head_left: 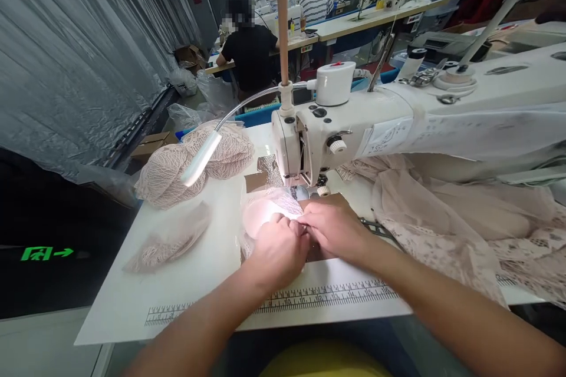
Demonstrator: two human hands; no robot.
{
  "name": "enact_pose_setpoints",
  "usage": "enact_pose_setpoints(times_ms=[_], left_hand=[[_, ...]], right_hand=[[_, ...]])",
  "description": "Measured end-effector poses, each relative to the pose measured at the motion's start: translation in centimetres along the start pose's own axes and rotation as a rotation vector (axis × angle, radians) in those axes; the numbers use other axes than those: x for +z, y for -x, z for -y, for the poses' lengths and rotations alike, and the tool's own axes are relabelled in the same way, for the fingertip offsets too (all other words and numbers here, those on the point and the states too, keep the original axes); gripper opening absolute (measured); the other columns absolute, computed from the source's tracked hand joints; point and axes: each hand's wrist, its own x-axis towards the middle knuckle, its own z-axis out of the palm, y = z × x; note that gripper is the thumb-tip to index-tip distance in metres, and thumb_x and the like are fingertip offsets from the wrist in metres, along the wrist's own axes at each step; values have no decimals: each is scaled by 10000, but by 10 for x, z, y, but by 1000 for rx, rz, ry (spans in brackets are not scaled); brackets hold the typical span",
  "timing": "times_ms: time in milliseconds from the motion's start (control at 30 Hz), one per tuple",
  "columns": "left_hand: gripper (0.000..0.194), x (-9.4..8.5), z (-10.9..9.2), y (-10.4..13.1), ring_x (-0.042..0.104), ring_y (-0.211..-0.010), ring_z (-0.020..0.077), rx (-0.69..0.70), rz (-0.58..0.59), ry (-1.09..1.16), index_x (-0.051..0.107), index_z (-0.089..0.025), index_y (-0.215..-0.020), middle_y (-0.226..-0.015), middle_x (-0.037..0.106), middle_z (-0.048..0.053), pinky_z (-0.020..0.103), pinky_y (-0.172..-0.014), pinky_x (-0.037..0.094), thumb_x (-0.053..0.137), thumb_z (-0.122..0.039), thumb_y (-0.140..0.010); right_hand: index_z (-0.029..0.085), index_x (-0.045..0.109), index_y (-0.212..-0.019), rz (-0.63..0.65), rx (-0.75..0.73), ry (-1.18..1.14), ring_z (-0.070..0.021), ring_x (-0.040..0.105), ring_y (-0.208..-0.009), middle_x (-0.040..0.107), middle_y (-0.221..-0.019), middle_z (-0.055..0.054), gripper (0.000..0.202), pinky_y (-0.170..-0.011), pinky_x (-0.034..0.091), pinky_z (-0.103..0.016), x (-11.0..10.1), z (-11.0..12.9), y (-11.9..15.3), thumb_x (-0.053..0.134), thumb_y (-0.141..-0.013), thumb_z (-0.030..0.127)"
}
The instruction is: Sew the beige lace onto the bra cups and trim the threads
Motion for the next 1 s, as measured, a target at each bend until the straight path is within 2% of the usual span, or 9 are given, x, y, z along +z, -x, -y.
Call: enact_pose_setpoints(times_ms=[67,133,233,300,433,633,867,1000], left_hand=[[297,-14,12,2,552,-678,178,1,53,184,576,-159,-677,-685,583,59,293,-612,457,403,-235,-905],[234,-20,22,0,577,-743,160,33,30,303,612,-164,-771,-813,628,55,274,-657,476,428,-220,-903],[230,-12,29,-5,587,-912,210,103,-67,256,623,-151,-1042,-1081,640,102,340,-779,494,458,-209,-892],[290,-3,32,-8,586,-919,229,128,-98,180,602,-124,-1129,-1161,623,130,379,-797,497,444,-204,-899],[317,9,41,-15,592,-876,225,165,-153,127,607,-109,-1148,-1181,627,131,389,-772,508,406,-200,-921],[331,13,58,-27,604,-942,245,224,-179,100,616,-86,-1151,-1228,608,150,388,-784,512,415,-206,-918],[362,15,76,-36,602,-1006,255,301,-147,114,588,-109,-1208,-1247,597,154,416,-838,499,433,-188,-890],[376,14,83,-37,604,-1016,253,319,-126,141,583,-129,-1224,-1227,610,156,421,-868,493,445,-228,-889]], right_hand=[[165,681,-774,33,-8,90,-151,518,-729,600,-798,-53,157,-599,341,-253,7,0,2,528,-802,140],[154,679,-868,31,-26,159,-166,517,-786,603,-866,-69,184,-620,350,-263,11,-1,2,509,-813,112],[159,661,-1023,-24,-20,227,-191,520,-870,607,-1002,-92,302,-663,373,-283,14,-4,1,454,-829,54],[170,653,-1060,-49,-4,246,-194,522,-869,603,-1046,-95,343,-672,378,-289,15,-5,-1,444,-824,35],[182,651,-1052,-79,-3,241,-164,513,-765,609,-951,-73,375,-643,354,-281,14,-8,-4,430,-804,6],[189,664,-965,-123,-20,195,-163,484,-743,599,-845,-49,350,-636,316,-287,15,-17,-9,427,-778,11],[186,656,-1014,-79,55,233,-182,491,-741,622,-855,-61,392,-620,309,-302,12,-11,-12,428,-751,6],[184,651,-1022,-66,46,235,-161,469,-687,613,-843,-57,408,-589,284,-295,12,-8,-12,417,-749,-11]])
